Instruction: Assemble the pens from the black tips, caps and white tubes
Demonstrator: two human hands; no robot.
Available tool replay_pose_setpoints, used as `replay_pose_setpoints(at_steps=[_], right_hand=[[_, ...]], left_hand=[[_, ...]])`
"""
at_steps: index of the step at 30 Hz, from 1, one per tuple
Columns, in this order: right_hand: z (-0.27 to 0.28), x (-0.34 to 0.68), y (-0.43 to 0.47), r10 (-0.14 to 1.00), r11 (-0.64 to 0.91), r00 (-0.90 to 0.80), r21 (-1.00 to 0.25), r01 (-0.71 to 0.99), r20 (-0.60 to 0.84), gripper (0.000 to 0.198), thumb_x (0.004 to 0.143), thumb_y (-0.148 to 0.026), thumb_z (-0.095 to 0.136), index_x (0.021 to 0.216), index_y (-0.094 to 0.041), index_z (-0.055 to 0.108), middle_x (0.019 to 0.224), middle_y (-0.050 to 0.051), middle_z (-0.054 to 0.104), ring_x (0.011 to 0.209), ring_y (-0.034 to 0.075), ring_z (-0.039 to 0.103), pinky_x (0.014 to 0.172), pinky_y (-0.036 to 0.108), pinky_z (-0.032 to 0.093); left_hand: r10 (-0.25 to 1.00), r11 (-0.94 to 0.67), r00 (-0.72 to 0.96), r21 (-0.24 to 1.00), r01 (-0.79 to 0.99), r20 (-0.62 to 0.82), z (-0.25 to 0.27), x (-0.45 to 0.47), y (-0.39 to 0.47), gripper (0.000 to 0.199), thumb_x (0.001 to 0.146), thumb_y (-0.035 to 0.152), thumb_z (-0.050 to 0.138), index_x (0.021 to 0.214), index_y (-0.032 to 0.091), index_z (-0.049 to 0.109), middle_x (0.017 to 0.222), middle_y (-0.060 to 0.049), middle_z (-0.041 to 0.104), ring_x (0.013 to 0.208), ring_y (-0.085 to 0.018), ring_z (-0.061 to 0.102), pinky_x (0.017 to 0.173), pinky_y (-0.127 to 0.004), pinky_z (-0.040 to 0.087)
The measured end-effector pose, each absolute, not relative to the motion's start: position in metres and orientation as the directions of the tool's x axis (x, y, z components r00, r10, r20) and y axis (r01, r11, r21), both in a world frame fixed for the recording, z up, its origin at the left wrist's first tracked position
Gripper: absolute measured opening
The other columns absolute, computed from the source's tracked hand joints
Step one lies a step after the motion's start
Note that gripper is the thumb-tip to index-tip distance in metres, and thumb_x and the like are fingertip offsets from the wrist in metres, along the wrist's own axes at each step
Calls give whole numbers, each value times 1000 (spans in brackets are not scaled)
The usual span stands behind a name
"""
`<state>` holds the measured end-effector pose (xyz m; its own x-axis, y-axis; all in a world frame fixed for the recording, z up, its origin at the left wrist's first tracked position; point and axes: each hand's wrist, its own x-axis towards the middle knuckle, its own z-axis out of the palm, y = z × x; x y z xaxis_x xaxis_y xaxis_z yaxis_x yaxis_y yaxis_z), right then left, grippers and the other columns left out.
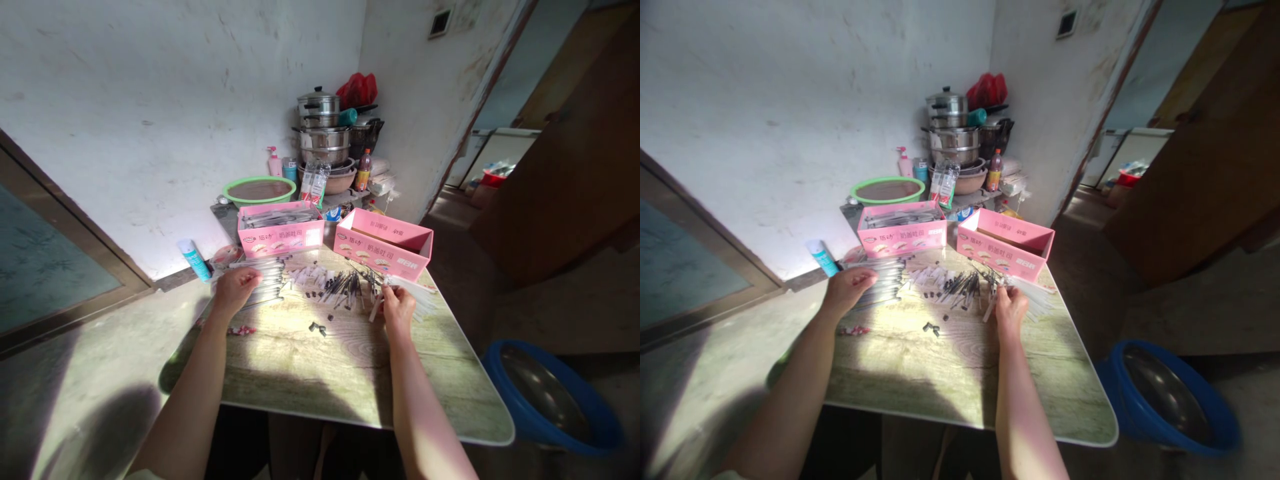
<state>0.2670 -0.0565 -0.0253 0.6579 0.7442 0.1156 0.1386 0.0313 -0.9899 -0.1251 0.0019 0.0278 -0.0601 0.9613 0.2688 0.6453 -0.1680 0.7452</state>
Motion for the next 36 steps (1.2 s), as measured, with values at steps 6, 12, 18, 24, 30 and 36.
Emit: replay_pose_setpoints(at_steps=[6, 12, 18, 24, 30, 36], right_hand=[[-30, 247, -51, 814, 145, 580, -978, -148, 33, 39, 75, -57, 77, 70, -24, 56, 57, 2, 69, 35, 16, 54, 31, 26, 29], [-27, 246, -51, 809, 222, 583, -957, -187, 73, 38, 70, -51, 83, 75, -21, 60, 60, 0, 68, 38, 15, 55, 32, 25, 27], [-30, 248, -49, 730, 252, 681, -950, -184, 62, 38, 69, -51, 83, 76, -23, 58, 54, -3, 62, 39, 15, 54, 33, 25, 29], [-34, 250, -48, 631, 269, 772, -954, -133, 70, 44, 70, -58, 81, 74, -26, 52, 47, -5, 57, 36, 15, 49, 34, 26, 30], [-37, 251, -49, 618, 281, 779, -955, -98, 101, 42, 76, -59, 78, 77, -26, 52, 47, -6, 56, 35, 15, 48, 35, 27, 31], [-36, 250, -48, 630, 277, 774, -950, -144, 66, 40, 74, -56, 80, 78, -26, 53, 47, -6, 57, 35, 16, 50, 34, 27, 29]], left_hand=[[965, -250, 188, 858, 450, 182, 26, -54, 3, 6, 73, 29, 72, 76, 24, 75, 85, -6, 80, 84, -28, 71, 82, -39, 55], [888, -382, 423, 802, 459, 181, 19, -2, -8, 6, 76, 23, 73, 71, 24, 77, 75, -6, 77, 76, -29, 71, 78, -41, 53], [815, -461, 559, 759, 461, 156, 19, 22, -20, 18, 79, 15, 68, 64, 24, 73, 66, -4, 69, 70, -26, 67, 74, -38, 49], [813, -518, 545, 680, 520, 203, 11, 58, -21, 16, 87, 19, 68, 73, 25, 72, 77, -9, 71, 78, -28, 68, 78, -41, 49], [843, -517, 518, 473, 713, 141, 1, 103, -28, 23, 87, 29, 77, 107, 20, 71, 113, -19, 72, 108, -35, 69, 88, -42, 52], [879, -456, 474, 395, 798, 56, 2, 104, -26, 20, 92, 13, 59, 108, 16, 71, 109, -20, 74, 103, -32, 73, 87, -39, 53]])
